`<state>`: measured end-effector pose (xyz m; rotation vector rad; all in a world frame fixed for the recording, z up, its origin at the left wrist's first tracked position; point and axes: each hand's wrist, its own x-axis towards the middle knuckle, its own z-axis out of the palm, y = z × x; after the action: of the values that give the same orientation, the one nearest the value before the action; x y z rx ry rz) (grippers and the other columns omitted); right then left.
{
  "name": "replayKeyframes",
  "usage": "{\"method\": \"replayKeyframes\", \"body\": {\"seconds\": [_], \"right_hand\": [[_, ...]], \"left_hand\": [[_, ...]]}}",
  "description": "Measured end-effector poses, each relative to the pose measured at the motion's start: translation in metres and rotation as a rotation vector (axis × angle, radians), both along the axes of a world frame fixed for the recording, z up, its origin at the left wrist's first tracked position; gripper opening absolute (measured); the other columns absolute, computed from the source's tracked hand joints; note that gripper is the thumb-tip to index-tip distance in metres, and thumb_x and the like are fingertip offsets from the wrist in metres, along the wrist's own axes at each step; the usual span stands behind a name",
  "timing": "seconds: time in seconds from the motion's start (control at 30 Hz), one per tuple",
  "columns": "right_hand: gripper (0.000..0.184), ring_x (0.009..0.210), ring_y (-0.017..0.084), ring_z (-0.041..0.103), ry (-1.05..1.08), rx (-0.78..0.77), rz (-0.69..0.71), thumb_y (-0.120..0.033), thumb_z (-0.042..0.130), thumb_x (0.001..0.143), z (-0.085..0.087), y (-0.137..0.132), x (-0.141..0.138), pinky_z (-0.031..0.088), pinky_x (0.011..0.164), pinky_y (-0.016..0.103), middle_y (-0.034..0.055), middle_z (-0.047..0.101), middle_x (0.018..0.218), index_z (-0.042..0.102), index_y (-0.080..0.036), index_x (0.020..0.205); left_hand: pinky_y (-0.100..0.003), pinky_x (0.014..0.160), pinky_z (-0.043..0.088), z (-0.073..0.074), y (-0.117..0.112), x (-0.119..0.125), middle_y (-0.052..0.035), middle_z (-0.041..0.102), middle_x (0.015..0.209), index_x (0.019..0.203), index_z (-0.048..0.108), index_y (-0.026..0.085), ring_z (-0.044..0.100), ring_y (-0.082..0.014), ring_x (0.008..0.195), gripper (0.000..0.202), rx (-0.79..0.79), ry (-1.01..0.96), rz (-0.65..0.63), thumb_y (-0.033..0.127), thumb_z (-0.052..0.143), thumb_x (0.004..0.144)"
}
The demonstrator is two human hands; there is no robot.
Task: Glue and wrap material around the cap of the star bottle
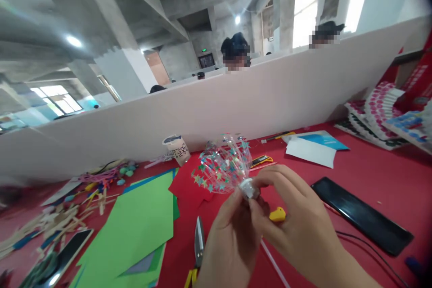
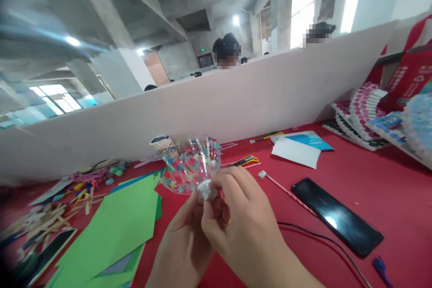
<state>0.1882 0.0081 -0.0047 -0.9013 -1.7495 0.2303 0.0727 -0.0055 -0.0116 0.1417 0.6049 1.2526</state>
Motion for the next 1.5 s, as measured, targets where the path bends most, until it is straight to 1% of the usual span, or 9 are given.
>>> {"method": "replayKeyframes", "body": {"seconds": [0.1, 0.2, 0.3, 0.5, 0.73, 1.0, 1.13, 1.33, 1.5], "right_hand": [[0.021, 0.080, 0.017, 0.056, -0.025, 0.056, -0.029, -0.007, 0.052, 0.073, 0.000, 0.001, 0.001, 0.047, 0.069, 0.029, 0.0032, 0.058, 0.084, 0.051, -0.021, 0.088], [0.021, 0.080, 0.016, 0.057, -0.065, 0.067, -0.051, -0.007, 0.054, 0.073, 0.000, 0.003, 0.003, 0.047, 0.070, 0.028, 0.0029, 0.059, 0.085, 0.052, -0.021, 0.090], [0.019, 0.077, 0.015, 0.057, -0.106, 0.072, -0.080, -0.009, 0.054, 0.074, 0.000, 0.005, 0.005, 0.047, 0.067, 0.027, 0.0020, 0.059, 0.083, 0.052, -0.021, 0.089], [0.018, 0.076, 0.014, 0.058, -0.206, 0.084, -0.131, -0.011, 0.057, 0.072, -0.002, 0.008, 0.012, 0.048, 0.068, 0.026, 0.0006, 0.060, 0.082, 0.054, -0.021, 0.087], [0.017, 0.074, 0.015, 0.058, -0.203, 0.106, -0.110, -0.010, 0.056, 0.071, -0.001, 0.007, 0.013, 0.048, 0.068, 0.027, 0.0008, 0.059, 0.080, 0.053, -0.020, 0.084], [0.016, 0.075, 0.014, 0.057, -0.197, 0.125, -0.125, -0.010, 0.057, 0.072, 0.007, -0.003, 0.021, 0.048, 0.067, 0.025, 0.0002, 0.059, 0.079, 0.053, -0.020, 0.083], [0.016, 0.073, 0.013, 0.058, -0.195, 0.121, -0.099, -0.009, 0.056, 0.072, 0.008, -0.007, 0.019, 0.047, 0.066, 0.024, 0.0002, 0.059, 0.079, 0.053, -0.020, 0.083], [0.016, 0.071, 0.013, 0.058, -0.204, 0.142, -0.092, -0.009, 0.055, 0.072, 0.009, -0.009, 0.017, 0.048, 0.064, 0.024, 0.0005, 0.059, 0.079, 0.053, -0.021, 0.083], [0.018, 0.070, 0.014, 0.059, -0.201, 0.163, -0.113, -0.009, 0.054, 0.070, 0.009, -0.012, 0.017, 0.049, 0.065, 0.027, 0.0009, 0.060, 0.080, 0.054, -0.021, 0.084]], "left_hand": [[-0.020, 0.070, 0.049, 0.003, 0.001, 0.003, -0.0064, 0.065, 0.077, 0.082, 0.068, 0.007, 0.061, -0.0122, 0.071, 0.012, -0.044, -0.026, 0.029, 0.015, 0.059, 0.082], [-0.019, 0.066, 0.048, 0.005, 0.004, 0.006, -0.0051, 0.064, 0.075, 0.079, 0.067, 0.007, 0.060, -0.0110, 0.067, 0.011, -0.025, -0.045, 0.045, 0.013, 0.058, 0.082], [-0.021, 0.066, 0.049, 0.001, 0.007, 0.007, -0.0047, 0.064, 0.073, 0.076, 0.067, 0.008, 0.060, -0.0111, 0.064, 0.013, -0.016, -0.042, 0.017, 0.014, 0.057, 0.083], [-0.020, 0.071, 0.049, -0.007, 0.009, 0.008, -0.0060, 0.066, 0.080, 0.079, 0.068, 0.009, 0.061, -0.0112, 0.072, 0.014, 0.039, -0.070, -0.047, 0.015, 0.057, 0.085], [-0.021, 0.063, 0.049, 0.001, 0.004, 0.015, -0.0061, 0.063, 0.069, 0.072, 0.067, 0.007, 0.058, -0.0113, 0.062, 0.027, 0.004, -0.078, 0.012, 0.013, 0.047, 0.089], [-0.022, 0.073, 0.049, 0.009, -0.003, 0.024, -0.0032, 0.062, 0.077, 0.072, 0.065, 0.012, 0.058, -0.0102, 0.070, 0.017, -0.044, -0.113, 0.077, 0.007, 0.054, 0.084], [-0.022, 0.073, 0.048, 0.009, -0.009, 0.021, -0.0024, 0.060, 0.074, 0.072, 0.066, 0.012, 0.056, -0.0106, 0.069, 0.017, -0.031, -0.066, 0.054, 0.010, 0.054, 0.084], [-0.019, 0.071, 0.046, 0.009, -0.015, 0.015, -0.0029, 0.059, 0.073, 0.071, 0.067, 0.010, 0.054, -0.0100, 0.069, 0.022, 0.045, -0.145, -0.019, 0.010, 0.051, 0.086], [-0.021, 0.073, 0.046, 0.011, -0.014, 0.015, -0.0033, 0.059, 0.077, 0.074, 0.066, 0.011, 0.054, -0.0114, 0.072, 0.025, 0.053, -0.153, -0.052, 0.011, 0.046, 0.088]]}}
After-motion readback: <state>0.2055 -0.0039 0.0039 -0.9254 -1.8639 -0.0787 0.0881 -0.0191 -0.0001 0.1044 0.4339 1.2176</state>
